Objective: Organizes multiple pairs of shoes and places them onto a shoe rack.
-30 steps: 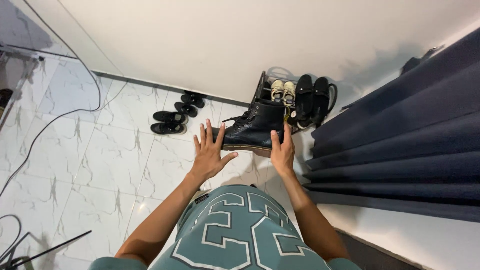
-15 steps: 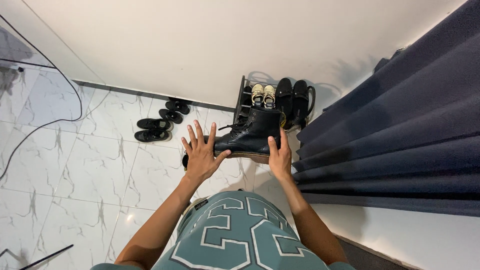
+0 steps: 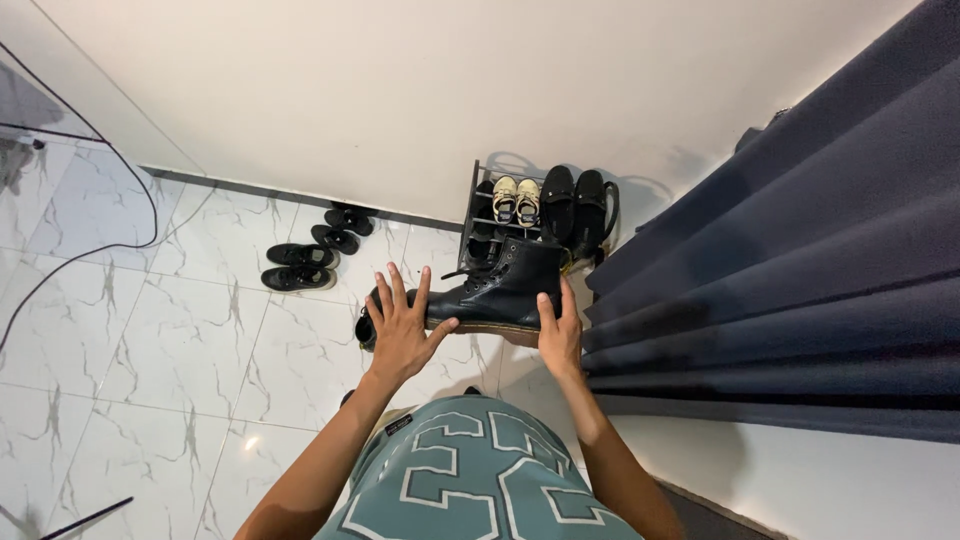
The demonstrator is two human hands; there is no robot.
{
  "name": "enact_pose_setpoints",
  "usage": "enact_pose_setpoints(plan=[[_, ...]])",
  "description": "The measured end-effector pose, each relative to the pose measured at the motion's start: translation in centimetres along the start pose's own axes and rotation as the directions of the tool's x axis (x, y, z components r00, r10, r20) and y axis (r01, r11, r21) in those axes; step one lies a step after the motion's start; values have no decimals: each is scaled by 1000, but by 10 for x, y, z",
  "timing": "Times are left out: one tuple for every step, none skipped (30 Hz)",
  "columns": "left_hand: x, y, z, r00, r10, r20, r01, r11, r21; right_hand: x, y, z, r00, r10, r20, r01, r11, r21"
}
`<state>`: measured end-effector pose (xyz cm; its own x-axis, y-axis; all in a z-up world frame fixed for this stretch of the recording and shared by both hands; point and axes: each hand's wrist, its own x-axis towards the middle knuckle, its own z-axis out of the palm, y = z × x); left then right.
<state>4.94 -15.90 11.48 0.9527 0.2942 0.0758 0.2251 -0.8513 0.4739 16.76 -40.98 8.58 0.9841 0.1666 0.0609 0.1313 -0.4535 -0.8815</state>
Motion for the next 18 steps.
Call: enact_pose_setpoints(plan=[[-1,0,1,1000,3,0,-3,1000,1,-1,-2,-1,1000,0,-3,0,1000,1],[-1,0,2,1000,-2,0,2,1000,-2,-1,-3,-2,1000,11,-3,-11,1000,4],[-1,0,3,1000,-6,-1,6,1000,-5,-1,-5,-2,1000,22,-3,-22,1000,7],[-1,1,3,1000,-5,-1,5,1000,-5,-1,-5,-3,1000,21,-5,-21,1000,7],[-1,2,2,1000,-18,7,18,1000,-14,-1,-6,-3,1000,28,-2,-28,999,20],[0,2,1,999,-31,16,31,999,-22,-1,-6,-2,999,34,-1,-34,999,33],[1,1,1,999,-29,15,29,999,-22,0,-6,-1,999,33,-3,-33,999,33],[1,1,0,999,-28,18,29,999,-41,-1,-6,-1,999,48,-6,-48,998,28],[2,1,0,999,-27,22,29,998,-61,-1,-6,-1,998,63,-10,-62,998,23],[3,0,1,1000,-23,21,24,998,-62,0,-4,0,998,61,-15,-61,998,22],[4,-1,1,999,-25,31,27,997,-77,0,-2,2,998,58,-24,-57,998,13],[5,-3,1,999,-26,41,30,995,-92,0,-1,3,998,54,-33,-54,999,4],[6,-4,-1,999,-21,39,25,995,-94,0,-5,3,998,52,-37,-52,999,3],[7,-6,-2,999,-15,45,20,995,-95,-1,-8,5,998,41,-45,-41,999,13],[8,-7,-4,999,-9,52,14,995,-96,-1,-12,6,998,30,-53,-29,999,24],[9,-10,-6,999,-3,52,8,995,-96,-3,-15,9,998,30,-59,-29,999,25],[10,-12,-8,998,-5,70,9,998,-64,-4,-18,12,997,38,-64,-36,999,33],[11,-14,-10,996,-7,87,10,999,-32,-5,-21,15,997,44,-68,-42,998,42]])
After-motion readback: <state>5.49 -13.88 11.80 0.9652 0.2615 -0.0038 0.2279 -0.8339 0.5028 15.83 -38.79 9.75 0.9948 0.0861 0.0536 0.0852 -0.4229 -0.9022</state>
